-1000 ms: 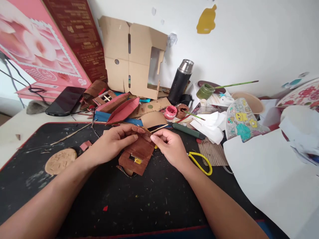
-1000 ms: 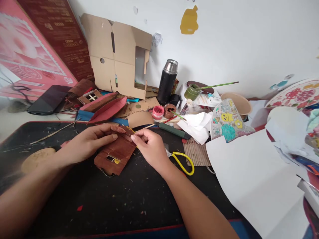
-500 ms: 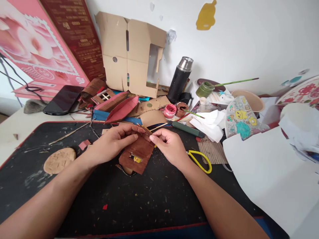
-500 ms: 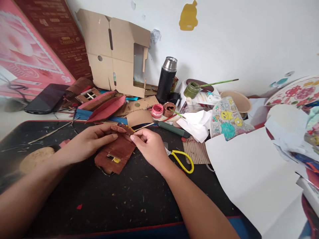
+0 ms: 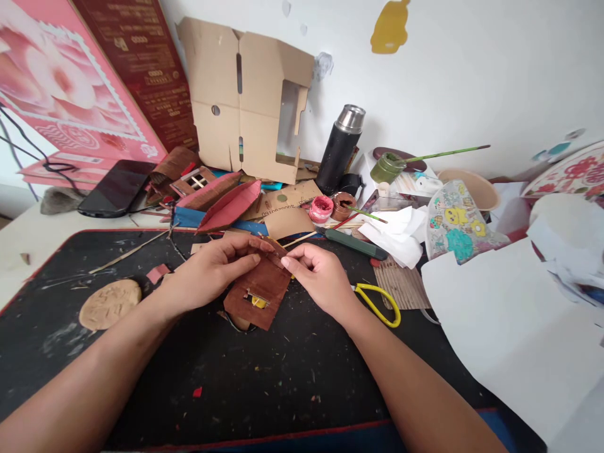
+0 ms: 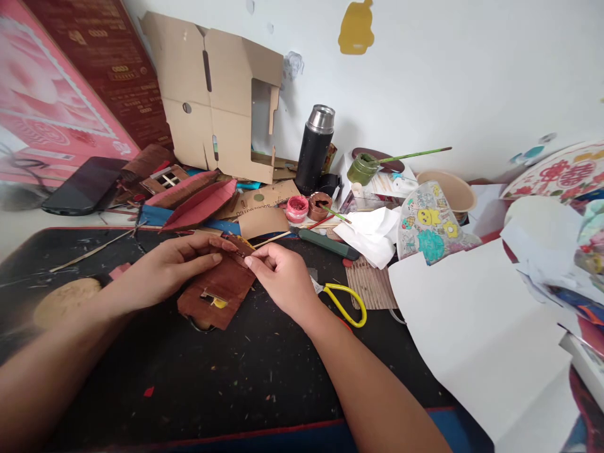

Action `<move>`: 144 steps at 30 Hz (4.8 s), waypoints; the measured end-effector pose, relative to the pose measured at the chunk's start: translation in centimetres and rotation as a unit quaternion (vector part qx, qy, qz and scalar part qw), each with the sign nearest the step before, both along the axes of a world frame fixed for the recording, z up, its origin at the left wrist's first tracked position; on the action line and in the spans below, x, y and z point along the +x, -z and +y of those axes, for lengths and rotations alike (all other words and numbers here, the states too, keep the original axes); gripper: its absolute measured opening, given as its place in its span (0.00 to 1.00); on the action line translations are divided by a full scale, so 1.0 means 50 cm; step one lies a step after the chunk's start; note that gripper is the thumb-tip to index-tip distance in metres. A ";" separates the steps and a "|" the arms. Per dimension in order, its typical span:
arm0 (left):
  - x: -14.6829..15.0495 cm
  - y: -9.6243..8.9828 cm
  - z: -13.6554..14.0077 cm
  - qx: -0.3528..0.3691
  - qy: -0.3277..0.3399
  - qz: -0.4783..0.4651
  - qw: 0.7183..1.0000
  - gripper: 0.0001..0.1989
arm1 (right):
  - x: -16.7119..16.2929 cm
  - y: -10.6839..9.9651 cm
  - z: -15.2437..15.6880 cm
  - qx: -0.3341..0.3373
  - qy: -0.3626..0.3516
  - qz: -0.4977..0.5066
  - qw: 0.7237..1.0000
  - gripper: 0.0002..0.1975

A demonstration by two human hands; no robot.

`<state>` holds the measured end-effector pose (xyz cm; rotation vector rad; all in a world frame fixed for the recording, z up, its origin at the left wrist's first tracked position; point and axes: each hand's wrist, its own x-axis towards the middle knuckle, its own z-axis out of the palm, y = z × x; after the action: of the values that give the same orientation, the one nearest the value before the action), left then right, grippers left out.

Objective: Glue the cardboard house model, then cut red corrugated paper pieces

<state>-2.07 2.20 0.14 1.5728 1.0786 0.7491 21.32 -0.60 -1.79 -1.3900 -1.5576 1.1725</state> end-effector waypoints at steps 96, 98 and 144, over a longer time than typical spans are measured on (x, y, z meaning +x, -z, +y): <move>0.022 -0.030 -0.019 -0.166 -0.024 -0.035 0.985 0.24 | 0.000 -0.002 -0.008 0.004 -0.036 -0.008 0.999 0.10; 0.022 -0.031 -0.020 -0.173 -0.022 -0.037 0.984 0.24 | 0.000 -0.002 -0.008 0.004 -0.035 -0.016 0.999 0.10; 0.025 -0.034 -0.020 -0.119 0.038 -0.060 0.990 0.18 | -0.016 -0.013 -0.031 0.041 -0.067 -0.041 0.996 0.08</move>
<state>-0.84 1.19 1.87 1.3421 0.9766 0.6303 20.54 -2.13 -1.12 -1.3115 -1.7598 1.1295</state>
